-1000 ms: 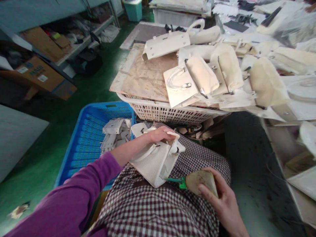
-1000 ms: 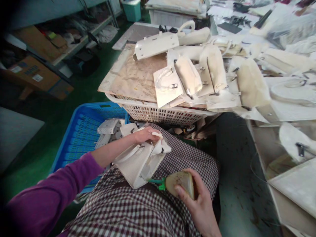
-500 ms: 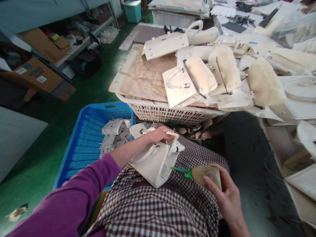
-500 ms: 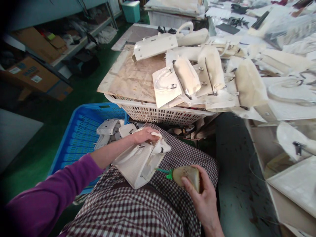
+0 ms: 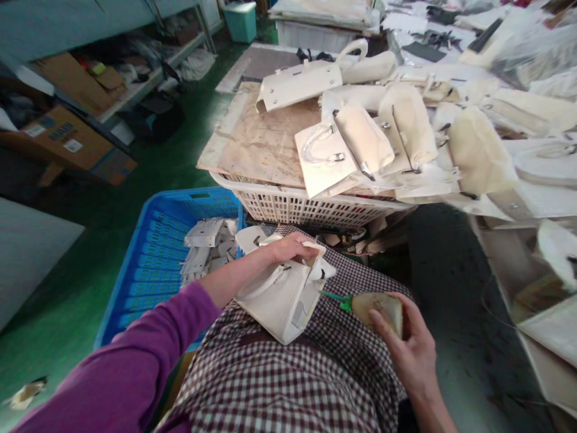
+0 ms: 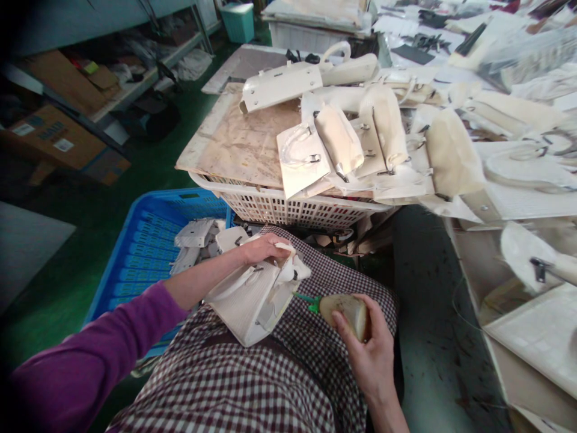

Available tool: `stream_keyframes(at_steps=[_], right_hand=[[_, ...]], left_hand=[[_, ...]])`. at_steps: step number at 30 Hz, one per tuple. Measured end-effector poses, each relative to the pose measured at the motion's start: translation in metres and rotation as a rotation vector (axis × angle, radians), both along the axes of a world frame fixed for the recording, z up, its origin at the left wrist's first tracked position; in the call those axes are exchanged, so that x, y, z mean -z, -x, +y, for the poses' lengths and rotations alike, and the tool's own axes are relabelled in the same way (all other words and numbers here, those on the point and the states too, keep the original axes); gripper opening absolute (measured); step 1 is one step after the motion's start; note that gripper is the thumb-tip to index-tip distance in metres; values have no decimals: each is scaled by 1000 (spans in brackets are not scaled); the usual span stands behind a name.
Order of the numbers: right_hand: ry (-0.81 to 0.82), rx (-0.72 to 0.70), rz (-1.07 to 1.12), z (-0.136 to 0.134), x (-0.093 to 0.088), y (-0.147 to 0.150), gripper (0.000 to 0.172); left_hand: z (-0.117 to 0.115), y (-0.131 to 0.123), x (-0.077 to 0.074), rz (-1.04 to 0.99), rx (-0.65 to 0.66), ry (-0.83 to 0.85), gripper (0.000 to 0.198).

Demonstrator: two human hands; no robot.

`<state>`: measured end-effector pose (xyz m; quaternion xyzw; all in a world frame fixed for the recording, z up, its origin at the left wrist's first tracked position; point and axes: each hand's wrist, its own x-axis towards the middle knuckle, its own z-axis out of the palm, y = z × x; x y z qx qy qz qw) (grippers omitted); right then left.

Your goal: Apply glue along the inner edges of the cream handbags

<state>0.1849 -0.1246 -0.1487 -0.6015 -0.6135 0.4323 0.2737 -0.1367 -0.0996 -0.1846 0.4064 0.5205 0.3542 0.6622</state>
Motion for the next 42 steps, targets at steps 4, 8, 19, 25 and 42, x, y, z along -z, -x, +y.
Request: stream_keyframes(at_steps=[4,8,19,25,42], right_hand=[[-81,-30,-11,4,11,0,56],[-116,-55,-1,4,17,0,54],[266,-129,124,10,-15,5,54],[421,156,389,-1,-18,2,42],[126,95,77,1,-2,-39,63]], left_hand=[[0,0,-1,1,3,-1,36],[0,1,-1,5,-1,-7,37],[-1,-1,0,57,34,-35,41],[-4,6,-3,175,14,-188,40],[-87,-4,-81,1147,-107,-1094,28]])
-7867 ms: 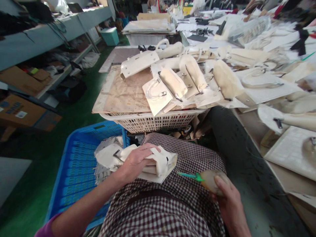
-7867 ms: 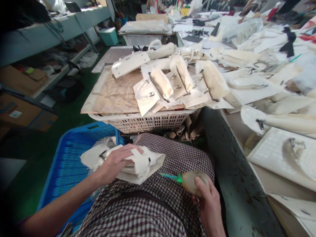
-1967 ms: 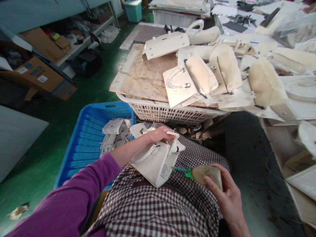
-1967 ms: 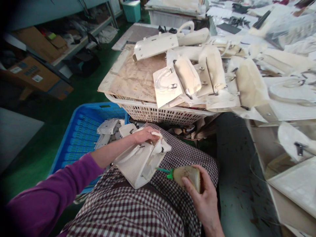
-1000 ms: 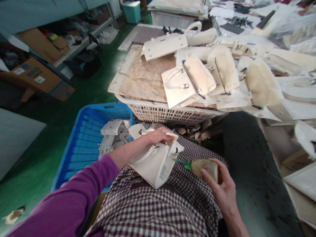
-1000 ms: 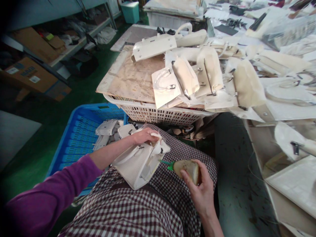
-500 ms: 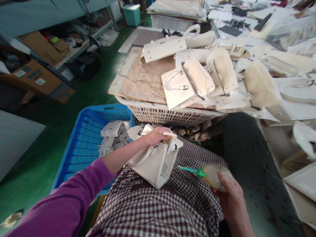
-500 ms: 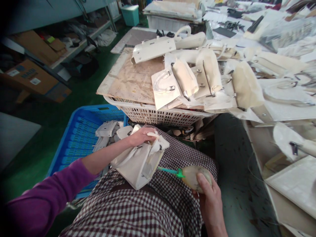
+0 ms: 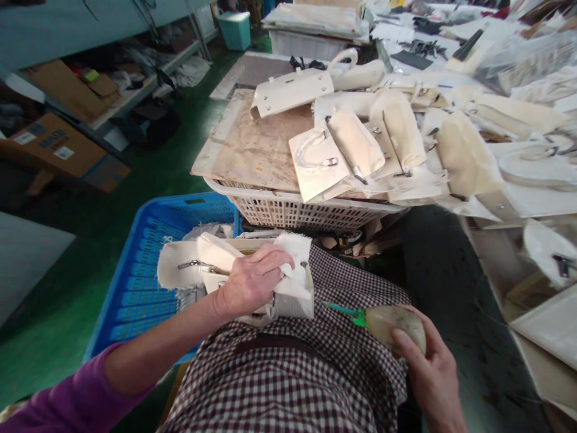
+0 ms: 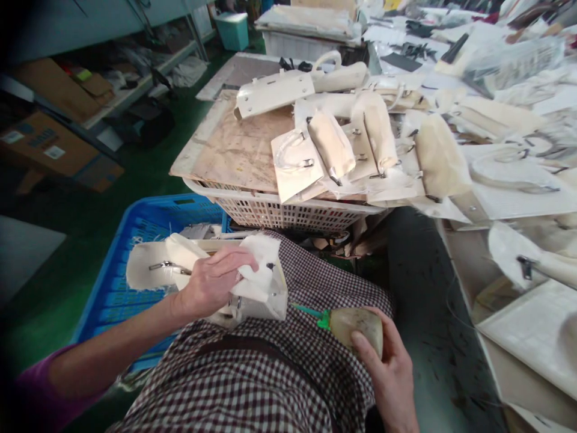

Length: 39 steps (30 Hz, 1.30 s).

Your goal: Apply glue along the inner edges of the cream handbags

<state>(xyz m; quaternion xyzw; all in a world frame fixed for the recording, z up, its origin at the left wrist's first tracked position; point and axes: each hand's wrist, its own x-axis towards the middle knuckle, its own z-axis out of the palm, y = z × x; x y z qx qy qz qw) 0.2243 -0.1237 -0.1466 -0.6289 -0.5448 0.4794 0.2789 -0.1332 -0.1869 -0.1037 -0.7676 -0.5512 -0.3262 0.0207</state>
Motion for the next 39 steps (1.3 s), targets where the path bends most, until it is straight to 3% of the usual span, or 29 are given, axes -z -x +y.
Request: stream_keyframes(at_steps=[6,13,21,28,34,39], right_hand=[[-51,-82,28,-6,0,17,58],[-211,-234,31,-12,13,25,54],[-492,-400,2,2,2,34,50],[-627,-535,-107,7,-5,42,44],[-576,-580,-120,5,0,39,44],[-349,-420,-106,2,9,32,48]], left_hand=[[-24,-3,-3,-351,49,250,19],[-29,-3,-4,-450,-19,389,13],[-25,-6,-2,-442,5,369,17],[-25,-8,-8,-417,44,330,20],[-25,-8,-11,-420,39,357,22],[-35,-10,-12,-453,53,348,18]])
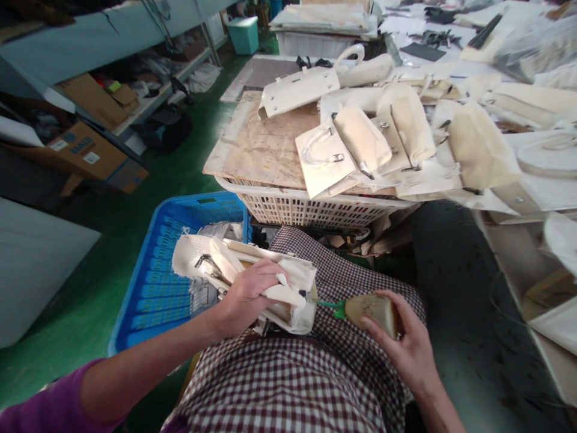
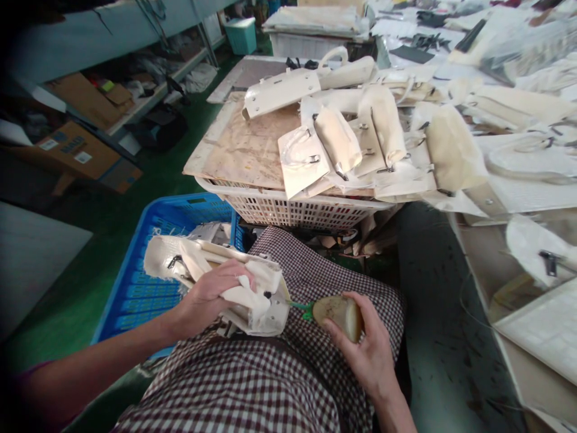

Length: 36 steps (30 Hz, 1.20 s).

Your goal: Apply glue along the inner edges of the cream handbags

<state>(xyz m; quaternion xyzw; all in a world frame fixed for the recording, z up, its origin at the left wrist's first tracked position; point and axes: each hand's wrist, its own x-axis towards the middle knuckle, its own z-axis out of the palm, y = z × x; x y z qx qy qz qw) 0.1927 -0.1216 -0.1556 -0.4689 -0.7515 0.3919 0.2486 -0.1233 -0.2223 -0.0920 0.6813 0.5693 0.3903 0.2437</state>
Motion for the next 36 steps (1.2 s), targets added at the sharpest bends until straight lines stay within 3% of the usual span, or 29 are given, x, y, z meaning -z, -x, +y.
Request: stream_keyframes(at_steps=[4,10,24,29,34,36], right_hand=[[210,135,27,-4,9,-5,54],[342,173,113,-6,16,3,61],[366,36,126,-1,21,-1,52],[234,71,186,-2,27,-3,50],[254,-66,160,-1,28,-8,48],[265,-58,161,-2,29,-9,48]], left_hand=[[-17,-1,-1,-32,-27,24,17],[-31,-4,-3,-56,-63,5,18],[-27,-6,-5,-32,-53,-27,25],[-26,-4,-3,-65,-50,-6,22],[-25,-3,-2,-62,-48,25,23],[-24,-3,-2,-69,-48,25,24]])
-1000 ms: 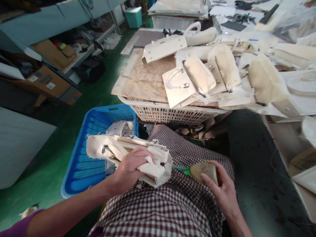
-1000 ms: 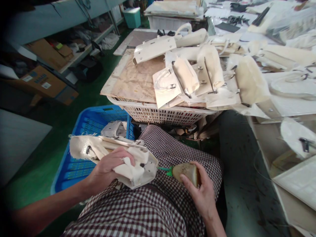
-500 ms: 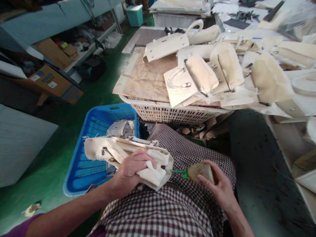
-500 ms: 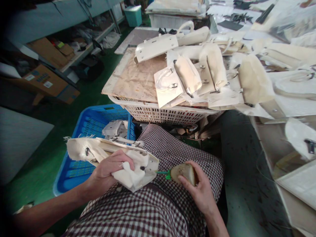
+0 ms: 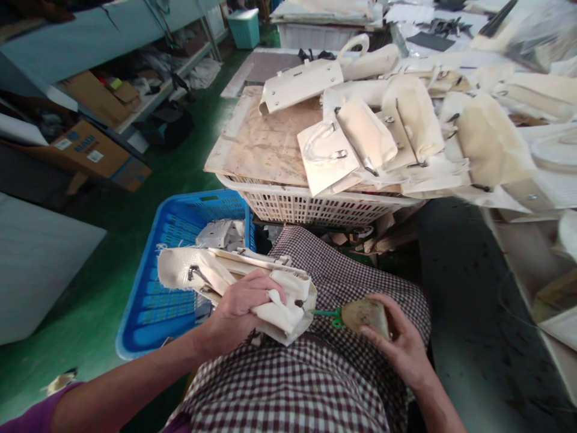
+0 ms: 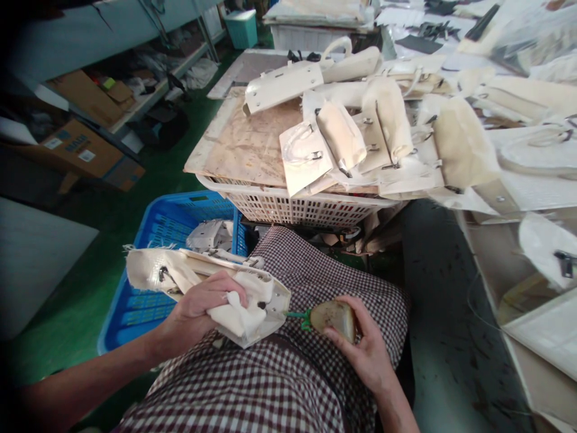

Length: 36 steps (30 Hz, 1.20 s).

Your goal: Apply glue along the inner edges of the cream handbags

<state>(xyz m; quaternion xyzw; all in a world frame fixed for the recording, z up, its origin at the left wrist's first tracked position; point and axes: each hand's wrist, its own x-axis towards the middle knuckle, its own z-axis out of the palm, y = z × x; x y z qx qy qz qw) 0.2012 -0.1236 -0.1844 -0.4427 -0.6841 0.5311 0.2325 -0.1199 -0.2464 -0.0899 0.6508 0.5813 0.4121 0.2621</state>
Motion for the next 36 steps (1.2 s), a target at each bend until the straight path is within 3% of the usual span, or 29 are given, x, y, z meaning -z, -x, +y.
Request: stream_keyframes(at_steps=[3,7,11,14,20,32,36], right_hand=[[-4,65,20,-1,3,0,49],[56,-24,22,-2,6,1,50],[17,55,14,-1,4,3,49],[64,-21,17,0,0,5,48],[2,180,-19,5,1,-1,53],[-79,12,-70,-6,-4,3,46],[-93,97,-64,-8,1,0,50]], left_hand=[[1,0,0,-3,-2,-3,24],[1,0,-1,-6,-6,26,23],[1,1,-1,-12,-3,35,22],[1,2,1,-11,7,31,21],[2,2,2,-22,3,42,20],[1,1,2,-25,-2,35,20],[-1,2,2,-20,0,15,19]])
